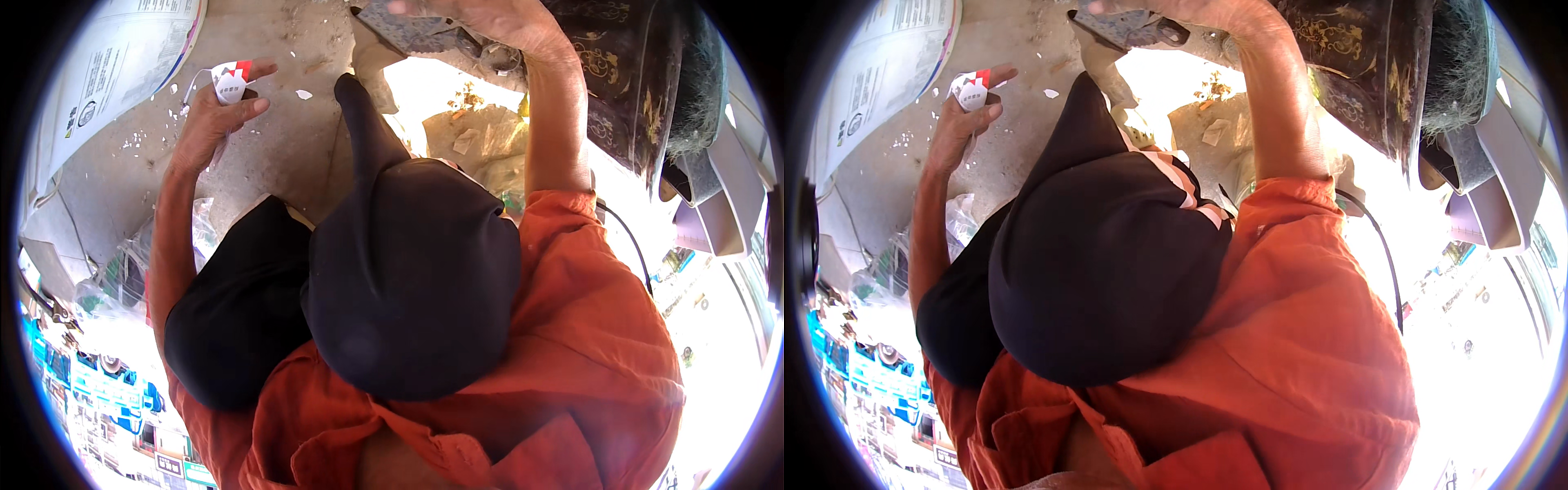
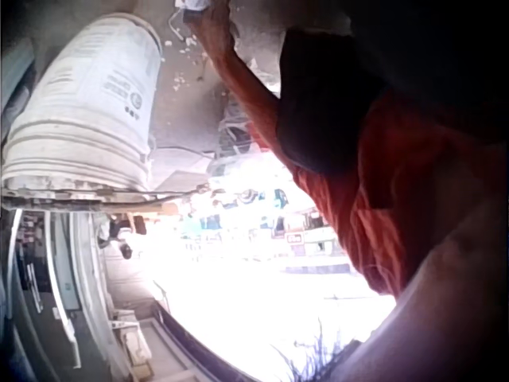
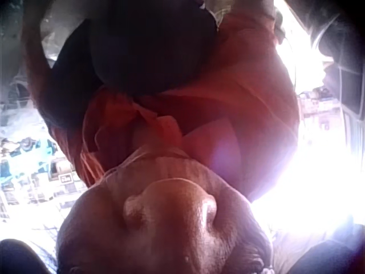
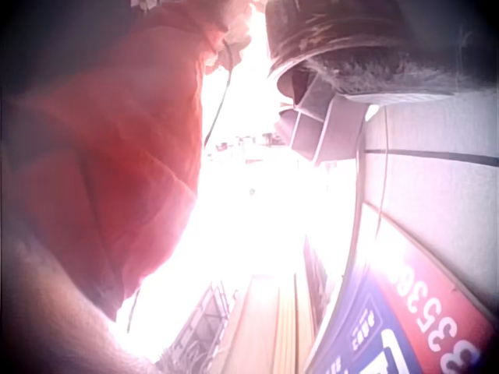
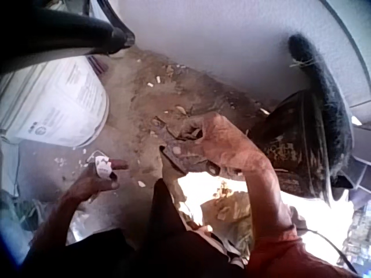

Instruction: The person picks through a pile of debris, trash, and bicycle parts on the ground, placing items into cardboard boxes and plastic bags.

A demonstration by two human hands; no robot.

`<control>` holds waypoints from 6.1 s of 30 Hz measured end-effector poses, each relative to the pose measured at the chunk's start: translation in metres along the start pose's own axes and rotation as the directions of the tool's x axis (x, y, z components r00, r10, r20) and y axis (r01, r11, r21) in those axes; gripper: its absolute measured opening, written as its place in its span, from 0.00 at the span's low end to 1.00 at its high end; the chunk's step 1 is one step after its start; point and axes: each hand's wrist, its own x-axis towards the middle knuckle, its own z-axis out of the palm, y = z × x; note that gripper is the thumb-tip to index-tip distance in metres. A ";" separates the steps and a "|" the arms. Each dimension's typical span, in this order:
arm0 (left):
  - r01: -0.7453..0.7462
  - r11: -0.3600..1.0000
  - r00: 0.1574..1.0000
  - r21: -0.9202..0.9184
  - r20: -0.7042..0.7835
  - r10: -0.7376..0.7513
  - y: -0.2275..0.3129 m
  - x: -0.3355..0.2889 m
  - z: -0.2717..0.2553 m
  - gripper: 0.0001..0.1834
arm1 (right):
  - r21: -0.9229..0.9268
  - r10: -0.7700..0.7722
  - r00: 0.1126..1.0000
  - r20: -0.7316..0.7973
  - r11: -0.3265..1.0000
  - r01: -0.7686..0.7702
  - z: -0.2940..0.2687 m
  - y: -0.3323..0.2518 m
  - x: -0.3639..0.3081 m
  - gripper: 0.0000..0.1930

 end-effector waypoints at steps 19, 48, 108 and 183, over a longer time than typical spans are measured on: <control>0.135 0.978 0.977 -0.162 -0.146 -0.159 -0.059 -0.027 -0.017 0.21 | -0.460 -0.246 0.956 -0.163 0.876 0.147 0.180 0.118 0.047 0.20; 0.110 0.537 0.994 -0.836 0.091 -0.063 -0.067 -0.016 0.008 0.29 | -0.647 -0.006 0.900 -0.435 0.697 -0.309 0.043 0.265 0.053 0.19; 0.208 0.838 0.909 -0.504 -0.216 -0.356 -0.037 -0.076 -0.030 0.08 | 0.574 -0.328 0.834 0.444 0.818 0.016 0.155 -0.003 0.034 0.15; -0.228 0.636 0.221 -0.738 -0.675 -0.704 -0.062 -0.451 -0.068 0.18 | 0.080 0.103 0.921 0.376 0.986 -0.143 0.007 -0.128 0.106 0.07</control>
